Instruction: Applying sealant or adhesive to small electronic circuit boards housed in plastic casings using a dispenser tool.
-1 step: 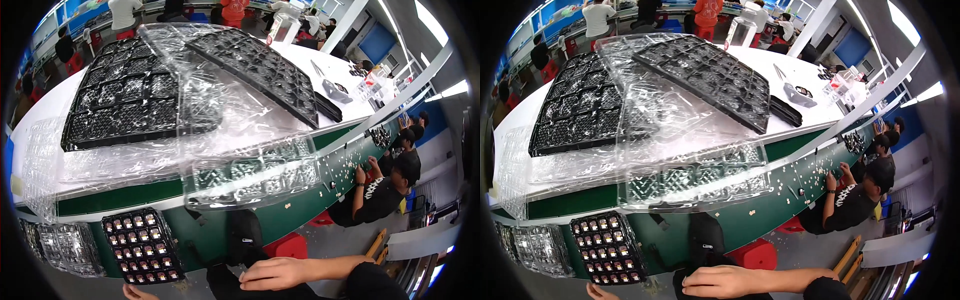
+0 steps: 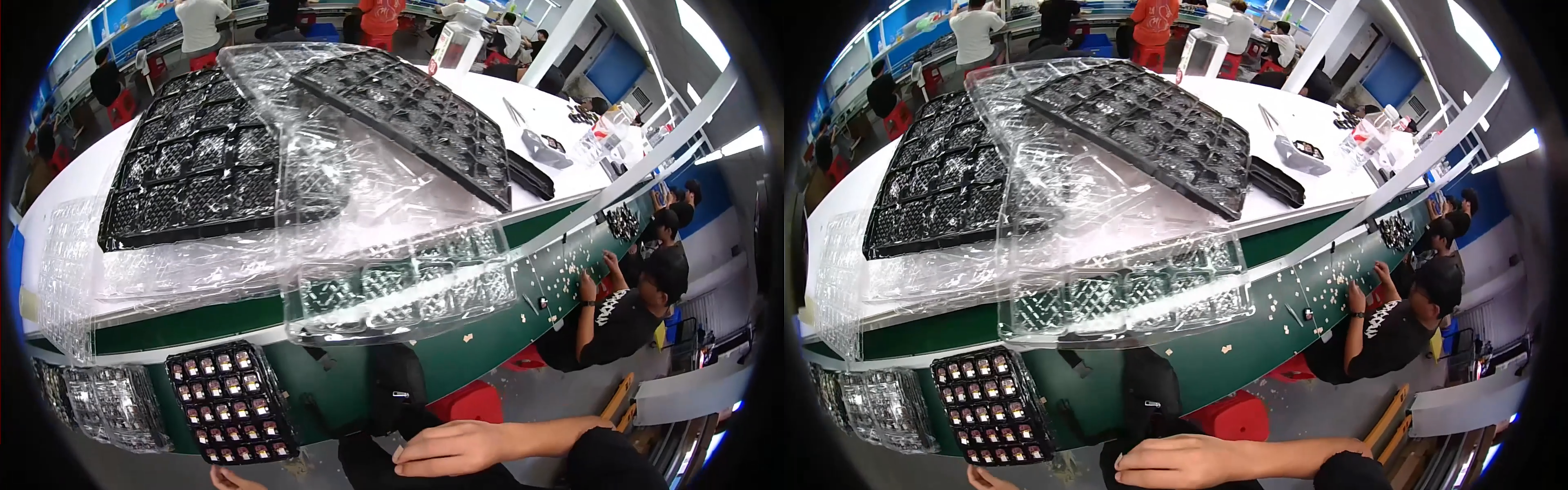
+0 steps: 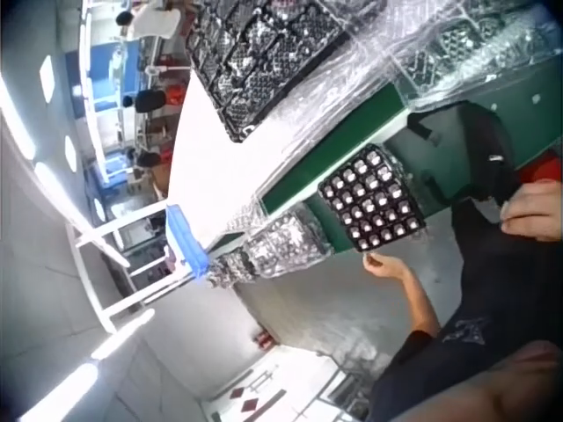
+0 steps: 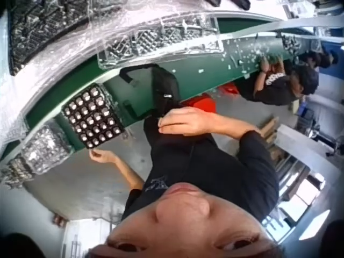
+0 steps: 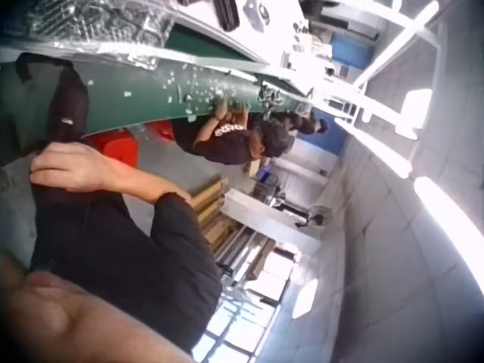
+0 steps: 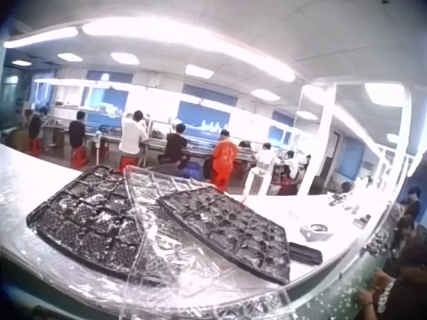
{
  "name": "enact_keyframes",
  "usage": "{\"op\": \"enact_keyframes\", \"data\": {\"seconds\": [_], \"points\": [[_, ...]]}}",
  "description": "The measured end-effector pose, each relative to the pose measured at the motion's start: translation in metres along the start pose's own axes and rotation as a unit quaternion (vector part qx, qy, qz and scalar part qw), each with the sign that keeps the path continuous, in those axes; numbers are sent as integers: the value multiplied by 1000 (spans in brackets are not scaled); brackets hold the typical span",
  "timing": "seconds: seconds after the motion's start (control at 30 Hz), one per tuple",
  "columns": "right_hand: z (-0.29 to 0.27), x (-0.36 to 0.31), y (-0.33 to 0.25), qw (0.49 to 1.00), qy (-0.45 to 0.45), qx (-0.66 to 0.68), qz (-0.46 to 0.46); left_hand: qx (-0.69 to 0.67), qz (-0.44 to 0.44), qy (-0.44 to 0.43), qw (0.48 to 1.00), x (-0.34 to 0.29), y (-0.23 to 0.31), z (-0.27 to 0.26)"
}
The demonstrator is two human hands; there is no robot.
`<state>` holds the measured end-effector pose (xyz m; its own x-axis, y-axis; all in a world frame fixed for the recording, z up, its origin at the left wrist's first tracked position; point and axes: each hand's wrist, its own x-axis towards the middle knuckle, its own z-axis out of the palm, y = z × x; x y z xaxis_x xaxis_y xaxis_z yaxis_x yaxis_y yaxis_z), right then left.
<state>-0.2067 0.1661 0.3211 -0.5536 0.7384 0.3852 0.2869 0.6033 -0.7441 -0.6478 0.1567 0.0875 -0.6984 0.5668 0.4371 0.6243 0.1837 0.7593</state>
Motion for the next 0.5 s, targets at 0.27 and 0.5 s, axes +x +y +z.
{"op": "enact_keyframes", "data": {"seconds": [0.27, 0.5], "points": [[-34, -30, 17, 964, 87, -244, -56, 20, -161, -179, 970, -183, 68, -24], [-122, -40, 6, 929, 227, -251, -148, 35, -161, -201, 966, -266, 60, -50]]}}
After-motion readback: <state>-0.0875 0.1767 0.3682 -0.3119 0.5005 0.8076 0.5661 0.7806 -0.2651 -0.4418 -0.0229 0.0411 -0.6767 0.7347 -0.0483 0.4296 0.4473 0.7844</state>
